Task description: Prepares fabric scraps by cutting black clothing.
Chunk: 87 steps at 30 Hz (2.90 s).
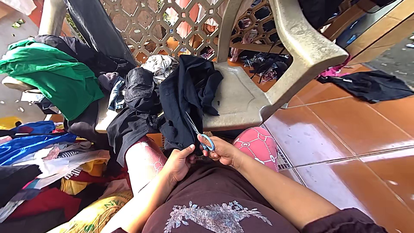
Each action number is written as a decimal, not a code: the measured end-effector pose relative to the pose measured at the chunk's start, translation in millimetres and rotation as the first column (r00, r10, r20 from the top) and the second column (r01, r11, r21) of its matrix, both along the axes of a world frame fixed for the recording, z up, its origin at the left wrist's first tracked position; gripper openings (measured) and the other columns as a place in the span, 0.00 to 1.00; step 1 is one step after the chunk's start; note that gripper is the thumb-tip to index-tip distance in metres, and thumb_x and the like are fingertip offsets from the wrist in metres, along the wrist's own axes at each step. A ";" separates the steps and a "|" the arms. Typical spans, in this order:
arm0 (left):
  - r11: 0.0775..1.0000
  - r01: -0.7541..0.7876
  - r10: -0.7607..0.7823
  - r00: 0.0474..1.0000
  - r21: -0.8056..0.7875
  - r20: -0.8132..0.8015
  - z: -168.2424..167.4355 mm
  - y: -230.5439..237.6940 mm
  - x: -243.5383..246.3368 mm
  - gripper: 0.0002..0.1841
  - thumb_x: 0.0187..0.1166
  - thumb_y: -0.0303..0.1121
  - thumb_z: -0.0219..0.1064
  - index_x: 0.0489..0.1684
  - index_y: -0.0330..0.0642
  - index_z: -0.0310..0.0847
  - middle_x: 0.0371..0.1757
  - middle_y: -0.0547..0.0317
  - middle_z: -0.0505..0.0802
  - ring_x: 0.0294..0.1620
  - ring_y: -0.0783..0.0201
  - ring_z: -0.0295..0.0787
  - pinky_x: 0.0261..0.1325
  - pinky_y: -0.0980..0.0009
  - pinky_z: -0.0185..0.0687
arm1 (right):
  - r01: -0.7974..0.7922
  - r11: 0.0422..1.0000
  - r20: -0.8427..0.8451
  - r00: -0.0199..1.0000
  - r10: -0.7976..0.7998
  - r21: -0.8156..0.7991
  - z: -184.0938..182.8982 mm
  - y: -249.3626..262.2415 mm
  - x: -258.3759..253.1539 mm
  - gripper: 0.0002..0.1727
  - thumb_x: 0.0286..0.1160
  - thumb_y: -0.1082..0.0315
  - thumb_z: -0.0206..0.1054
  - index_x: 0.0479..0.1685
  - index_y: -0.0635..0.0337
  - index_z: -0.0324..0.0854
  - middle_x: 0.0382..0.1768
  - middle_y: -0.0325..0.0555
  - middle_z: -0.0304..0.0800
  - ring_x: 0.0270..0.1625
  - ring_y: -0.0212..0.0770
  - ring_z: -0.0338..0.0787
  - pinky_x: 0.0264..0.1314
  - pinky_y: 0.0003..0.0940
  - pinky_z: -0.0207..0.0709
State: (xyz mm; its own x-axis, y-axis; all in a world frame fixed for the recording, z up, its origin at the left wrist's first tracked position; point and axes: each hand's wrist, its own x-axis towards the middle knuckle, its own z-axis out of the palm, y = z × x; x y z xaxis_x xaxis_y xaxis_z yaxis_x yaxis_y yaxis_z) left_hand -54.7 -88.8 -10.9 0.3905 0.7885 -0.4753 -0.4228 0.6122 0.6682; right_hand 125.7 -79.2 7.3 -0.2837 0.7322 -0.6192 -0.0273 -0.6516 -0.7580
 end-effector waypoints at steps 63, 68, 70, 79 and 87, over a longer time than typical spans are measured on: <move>0.988 0.076 -0.141 0.795 0.134 0.590 -31.5 6.9 -25.5 0.12 0.65 0.28 0.76 0.46 0.43 0.86 0.29 0.65 0.88 0.23 0.74 0.83 0.32 0.79 0.82 | 0.071 0.975 -0.027 0.997 -0.067 0.209 -5.2 28.7 -37.7 0.24 0.94 0.48 0.46 0.33 0.54 0.76 0.16 0.31 0.72 0.11 0.22 0.62 0.13 0.15 0.56; 0.988 0.026 -0.111 0.797 0.150 0.594 -33.2 10.8 -29.9 0.07 0.64 0.29 0.76 0.36 0.44 0.87 0.25 0.65 0.88 0.22 0.74 0.84 0.32 0.78 0.82 | 0.064 0.982 0.043 0.996 -0.072 0.176 -3.5 24.5 -33.8 0.21 0.93 0.50 0.51 0.35 0.56 0.74 0.16 0.30 0.73 0.09 0.21 0.60 0.12 0.15 0.53; 0.986 -0.017 -0.089 0.785 0.165 0.613 -33.8 13.9 -34.3 0.06 0.64 0.30 0.76 0.35 0.43 0.88 0.24 0.65 0.88 0.22 0.73 0.84 0.32 0.78 0.82 | 0.069 0.983 0.046 0.996 -0.078 0.168 -3.5 22.3 -31.5 0.21 0.93 0.51 0.52 0.33 0.56 0.73 0.15 0.30 0.73 0.09 0.20 0.59 0.11 0.15 0.52; 0.979 0.055 -0.150 0.846 0.196 0.512 -33.6 7.0 -36.9 0.06 0.62 0.30 0.76 0.34 0.47 0.88 0.24 0.68 0.87 0.21 0.75 0.82 0.30 0.79 0.80 | 0.103 0.981 -0.047 0.994 -0.097 0.166 -2.6 18.8 -32.2 0.20 0.93 0.51 0.51 0.35 0.56 0.74 0.17 0.31 0.75 0.10 0.20 0.64 0.12 0.13 0.57; 0.970 0.091 -0.186 0.875 0.226 0.447 -33.7 7.9 -38.7 0.06 0.61 0.31 0.76 0.32 0.49 0.88 0.23 0.70 0.86 0.20 0.77 0.80 0.28 0.80 0.77 | 0.051 0.976 -0.009 0.999 -0.050 0.211 -2.7 26.1 -26.4 0.21 0.93 0.52 0.51 0.31 0.54 0.73 0.14 0.28 0.70 0.11 0.19 0.62 0.14 0.13 0.54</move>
